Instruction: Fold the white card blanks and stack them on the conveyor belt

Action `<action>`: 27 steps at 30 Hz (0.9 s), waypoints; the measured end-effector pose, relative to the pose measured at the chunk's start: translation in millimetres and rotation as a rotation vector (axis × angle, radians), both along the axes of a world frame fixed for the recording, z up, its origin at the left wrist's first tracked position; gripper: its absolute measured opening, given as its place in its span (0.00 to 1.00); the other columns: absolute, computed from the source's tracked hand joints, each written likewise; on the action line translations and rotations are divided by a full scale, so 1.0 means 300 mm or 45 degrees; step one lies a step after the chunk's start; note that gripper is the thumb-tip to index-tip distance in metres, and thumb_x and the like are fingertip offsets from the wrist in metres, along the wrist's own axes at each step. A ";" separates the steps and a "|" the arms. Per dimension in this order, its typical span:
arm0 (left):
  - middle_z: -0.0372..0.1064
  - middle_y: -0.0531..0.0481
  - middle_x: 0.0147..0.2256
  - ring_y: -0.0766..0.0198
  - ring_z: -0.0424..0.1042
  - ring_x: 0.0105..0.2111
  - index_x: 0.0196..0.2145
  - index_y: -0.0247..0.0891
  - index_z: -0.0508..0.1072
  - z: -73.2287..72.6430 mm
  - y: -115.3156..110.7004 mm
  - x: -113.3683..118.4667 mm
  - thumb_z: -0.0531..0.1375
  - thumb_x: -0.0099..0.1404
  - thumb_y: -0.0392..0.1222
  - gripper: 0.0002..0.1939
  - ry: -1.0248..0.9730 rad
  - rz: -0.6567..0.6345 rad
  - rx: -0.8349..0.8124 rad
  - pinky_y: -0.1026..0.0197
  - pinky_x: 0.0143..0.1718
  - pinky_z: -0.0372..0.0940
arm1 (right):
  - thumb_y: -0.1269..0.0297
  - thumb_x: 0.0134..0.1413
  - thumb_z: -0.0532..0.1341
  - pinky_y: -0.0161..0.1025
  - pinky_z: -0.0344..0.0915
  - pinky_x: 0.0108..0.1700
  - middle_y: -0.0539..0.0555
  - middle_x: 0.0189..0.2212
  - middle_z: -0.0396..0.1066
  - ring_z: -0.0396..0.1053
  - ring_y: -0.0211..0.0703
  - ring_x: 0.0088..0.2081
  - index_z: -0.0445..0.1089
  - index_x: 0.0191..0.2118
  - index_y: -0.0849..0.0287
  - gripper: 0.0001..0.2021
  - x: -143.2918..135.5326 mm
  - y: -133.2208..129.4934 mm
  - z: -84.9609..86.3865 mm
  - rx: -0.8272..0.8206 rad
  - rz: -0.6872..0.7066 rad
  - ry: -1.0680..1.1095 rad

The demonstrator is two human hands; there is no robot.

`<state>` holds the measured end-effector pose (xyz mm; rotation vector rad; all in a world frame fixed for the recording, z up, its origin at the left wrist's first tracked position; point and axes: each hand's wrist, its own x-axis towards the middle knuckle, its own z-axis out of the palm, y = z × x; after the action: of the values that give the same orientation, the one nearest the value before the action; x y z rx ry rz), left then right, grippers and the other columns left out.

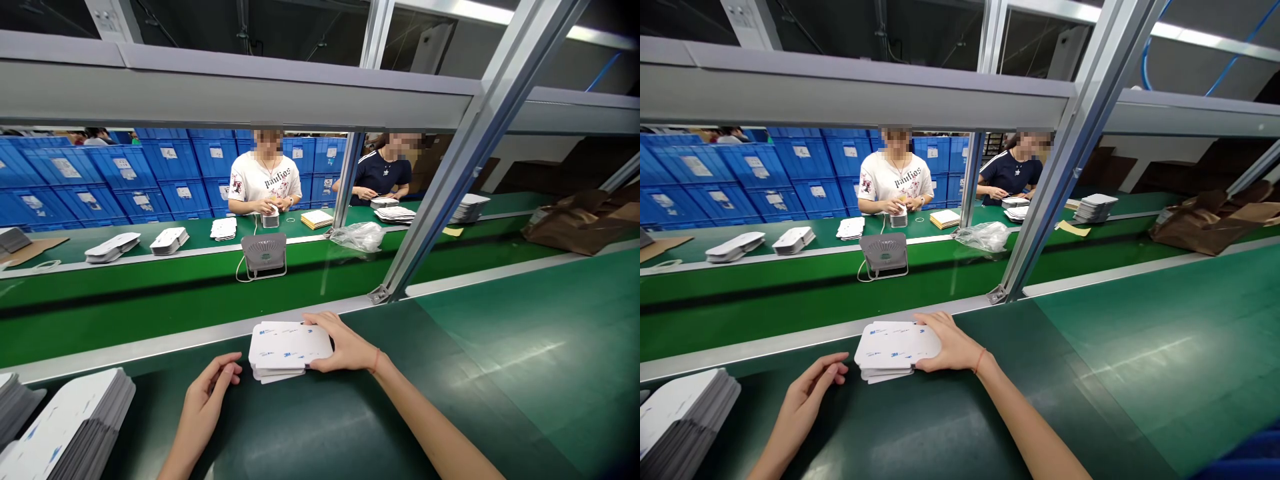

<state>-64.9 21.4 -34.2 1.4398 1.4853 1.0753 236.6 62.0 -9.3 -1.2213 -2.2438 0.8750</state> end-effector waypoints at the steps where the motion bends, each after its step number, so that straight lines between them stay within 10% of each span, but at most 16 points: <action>1: 0.75 0.47 0.32 0.58 0.73 0.33 0.42 0.37 0.76 0.000 0.002 -0.002 0.58 0.58 0.61 0.26 -0.013 0.009 0.000 0.58 0.40 0.68 | 0.60 0.38 0.70 0.50 0.53 0.59 0.60 0.56 0.61 0.55 0.56 0.56 0.58 0.60 0.59 0.40 -0.002 -0.003 0.004 0.012 0.003 0.006; 9: 0.78 0.46 0.38 0.55 0.76 0.40 0.58 0.39 0.64 0.027 -0.034 0.020 0.62 0.55 0.62 0.38 -0.256 -0.083 -0.150 0.61 0.37 0.71 | 0.61 0.38 0.69 0.55 0.48 0.60 0.63 0.54 0.60 0.53 0.59 0.57 0.54 0.63 0.59 0.43 -0.081 -0.105 0.043 0.331 0.254 -0.033; 13: 0.76 0.50 0.30 0.60 0.74 0.28 0.47 0.40 0.71 0.031 -0.096 0.036 0.66 0.53 0.58 0.28 -0.272 -0.062 -0.132 0.65 0.27 0.69 | 0.69 0.44 0.66 0.54 0.50 0.61 0.64 0.57 0.55 0.49 0.59 0.61 0.51 0.65 0.56 0.41 -0.103 -0.189 0.038 0.476 0.277 0.016; 20: 0.79 0.46 0.35 0.56 0.77 0.36 0.31 0.41 0.77 0.003 -0.188 0.034 0.66 0.55 0.55 0.15 -0.173 -0.068 -0.067 0.63 0.38 0.72 | 0.73 0.55 0.58 0.42 0.62 0.53 0.53 0.46 0.68 0.67 0.43 0.48 0.56 0.60 0.47 0.28 -0.137 -0.309 -0.031 0.106 -0.198 0.659; 27: 0.79 0.44 0.35 0.52 0.78 0.38 0.30 0.40 0.78 0.025 -0.212 0.090 0.68 0.50 0.58 0.19 -0.224 -0.053 -0.106 0.60 0.39 0.72 | 0.73 0.51 0.59 0.41 0.66 0.47 0.52 0.39 0.72 0.70 0.43 0.41 0.65 0.54 0.53 0.23 -0.188 -0.334 -0.041 -0.015 -0.244 0.774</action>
<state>-37.8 -42.2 -26.8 1.2789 1.3536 1.0736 180.3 -38.2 -21.6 -0.9822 -1.6148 1.0164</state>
